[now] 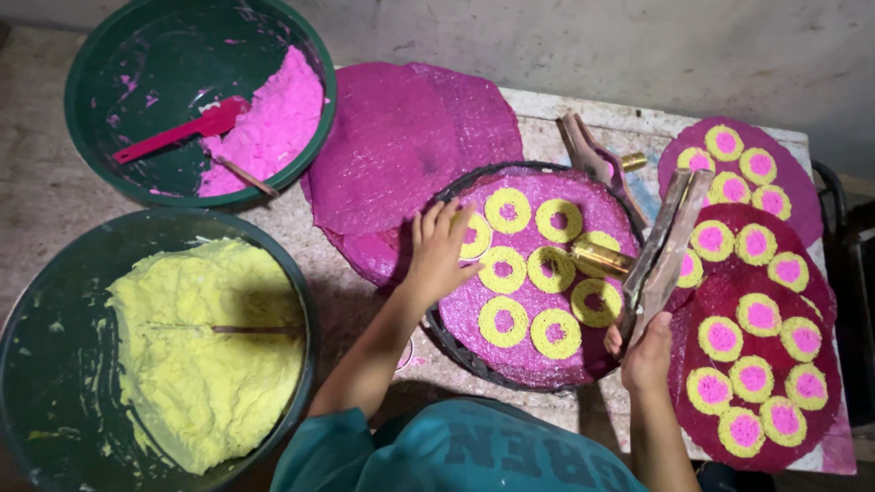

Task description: The person uses a wooden press to extrude yellow dough into rings on a pink dough base, then fills the centers with pink dough. The finished two-toned sweets are arranged on trays.

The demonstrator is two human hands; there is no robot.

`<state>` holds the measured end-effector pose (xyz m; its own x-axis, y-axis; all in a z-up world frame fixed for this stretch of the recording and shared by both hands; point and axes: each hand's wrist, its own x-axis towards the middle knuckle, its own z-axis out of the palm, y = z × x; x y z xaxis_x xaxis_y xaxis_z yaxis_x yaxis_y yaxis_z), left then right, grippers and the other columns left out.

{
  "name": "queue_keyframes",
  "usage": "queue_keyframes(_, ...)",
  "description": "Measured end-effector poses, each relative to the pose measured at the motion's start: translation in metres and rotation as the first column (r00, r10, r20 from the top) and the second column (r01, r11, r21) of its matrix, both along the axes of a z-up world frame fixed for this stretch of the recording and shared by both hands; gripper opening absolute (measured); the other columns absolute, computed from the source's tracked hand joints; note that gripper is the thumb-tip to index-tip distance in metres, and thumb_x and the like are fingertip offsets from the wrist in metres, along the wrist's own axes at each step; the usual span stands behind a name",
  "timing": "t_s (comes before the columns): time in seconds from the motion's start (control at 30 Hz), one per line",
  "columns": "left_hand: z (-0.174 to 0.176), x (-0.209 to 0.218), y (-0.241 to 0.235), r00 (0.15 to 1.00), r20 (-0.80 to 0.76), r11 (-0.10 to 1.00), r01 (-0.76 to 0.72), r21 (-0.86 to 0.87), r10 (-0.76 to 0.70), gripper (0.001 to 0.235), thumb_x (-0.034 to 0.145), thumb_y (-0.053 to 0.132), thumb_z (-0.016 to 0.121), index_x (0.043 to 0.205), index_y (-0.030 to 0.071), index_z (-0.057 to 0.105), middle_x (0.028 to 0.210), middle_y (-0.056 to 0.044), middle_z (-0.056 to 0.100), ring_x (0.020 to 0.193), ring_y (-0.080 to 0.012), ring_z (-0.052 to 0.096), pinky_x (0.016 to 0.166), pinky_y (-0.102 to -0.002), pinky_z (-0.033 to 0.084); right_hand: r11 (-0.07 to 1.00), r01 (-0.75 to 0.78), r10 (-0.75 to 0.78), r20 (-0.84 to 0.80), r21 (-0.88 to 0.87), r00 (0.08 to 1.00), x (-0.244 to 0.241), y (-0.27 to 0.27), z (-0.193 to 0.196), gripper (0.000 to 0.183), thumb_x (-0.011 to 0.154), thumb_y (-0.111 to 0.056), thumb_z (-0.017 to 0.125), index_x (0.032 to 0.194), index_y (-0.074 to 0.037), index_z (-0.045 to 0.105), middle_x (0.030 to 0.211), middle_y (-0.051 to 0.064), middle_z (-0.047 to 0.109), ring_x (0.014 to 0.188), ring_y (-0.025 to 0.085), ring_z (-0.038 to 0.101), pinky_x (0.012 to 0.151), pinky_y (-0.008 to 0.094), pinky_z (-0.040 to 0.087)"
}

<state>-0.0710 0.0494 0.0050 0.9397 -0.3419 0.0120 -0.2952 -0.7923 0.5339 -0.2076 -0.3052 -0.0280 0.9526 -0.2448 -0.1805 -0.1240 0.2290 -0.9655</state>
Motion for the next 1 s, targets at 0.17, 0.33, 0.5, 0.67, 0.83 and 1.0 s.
queue_keyframes(0.17, 0.014, 0.008, 0.006, 0.991, -0.098, 0.996, -0.088, 0.017, 0.089, 0.113, 0.075, 0.042, 0.085, 0.16, 0.013, 0.017, 0.151, -0.017, 0.041, 0.148, -0.0308, 0.029, 0.123, -0.064, -0.002, 0.999, -0.022, 0.022, 0.001, 0.046, 1.0, 0.007, 0.007, 0.005, 0.072, 0.105, -0.071, 0.029, 0.1, -0.003, 0.051, 0.064, 0.006, 0.045, 0.053, 0.017, 0.042, 0.05, 0.032, 0.035)
queue_keyframes(0.33, 0.013, -0.007, 0.023, 0.946, 0.232, 0.838, -0.069, -0.541, 0.227, 0.101, 0.077, 0.027, 0.091, 0.156, 0.01, 0.03, 0.142, -0.012, 0.058, 0.14, -0.0263, 0.052, 0.124, -0.053, 0.031, 0.985, -0.146, 0.147, -0.002, 0.089, 0.989, 0.047, 0.036, 0.024, 0.07, 0.108, -0.069, 0.025, 0.095, -0.004, 0.048, 0.062, 0.003, 0.044, 0.05, 0.015, 0.04, 0.046, 0.031, 0.033)
queue_keyframes(0.5, 0.014, -0.036, 0.044, 0.857, 0.127, 0.632, -0.259, -0.731, 0.499, 0.064, 0.084, 0.008, 0.079, 0.141, 0.002, 0.051, 0.139, -0.016, 0.06, 0.129, -0.0249, 0.06, 0.111, -0.038, 0.05, 0.922, -0.264, 0.225, -0.164, -0.282, 0.96, 0.143, 0.091, 0.043, 0.058, 0.106, -0.058, 0.019, 0.094, -0.011, 0.051, 0.059, 0.0, 0.049, 0.045, 0.015, 0.044, 0.041, 0.031, 0.038)
queue_keyframes(0.67, 0.011, -0.063, 0.046, 0.894, 0.178, 0.86, -0.316, -0.4, 0.411, 0.042, 0.074, 0.019, 0.086, 0.111, 0.006, 0.071, 0.112, -0.013, 0.07, 0.102, -0.0311, 0.062, 0.087, -0.046, 0.046, 0.558, -0.292, 0.387, -0.067, -0.777, 0.919, 0.248, 0.159, 0.05, 0.054, 0.103, -0.055, 0.054, 0.11, -0.003, 0.064, 0.081, 0.014, 0.063, 0.07, 0.029, 0.061, 0.061, 0.043, 0.049)
queue_keyframes(0.83, -0.006, -0.056, 0.036, 0.884, 0.261, 0.912, -0.327, -0.246, 0.388, 0.032, 0.079, 0.019, 0.08, 0.11, 0.012, 0.072, 0.104, -0.006, 0.072, 0.096, -0.0296, 0.062, 0.082, -0.046, 0.044, 0.183, -0.329, 0.345, -0.252, -0.927, 0.904, 0.329, 0.217, 0.016, 0.063, 0.084, -0.052, 0.076, 0.12, -0.003, 0.06, 0.099, 0.023, 0.071, 0.093, 0.043, 0.068, 0.08, 0.054, 0.052)
queue_keyframes(1.0, -0.008, -0.037, 0.031, 0.866, 0.309, 0.918, -0.345, -0.197, 0.392, 0.021, 0.078, 0.016, 0.079, 0.099, 0.016, 0.074, 0.093, -0.001, 0.075, 0.088, -0.0252, 0.065, 0.078, -0.044, 0.043, 0.203, -0.214, 0.411, -0.116, -0.956, 0.904, 0.347, 0.231, -0.019, 0.042, 0.092, -0.027, 0.072, 0.125, -0.004, 0.061, 0.12, 0.027, 0.067, 0.11, 0.046, 0.064, 0.095, 0.054, 0.051)
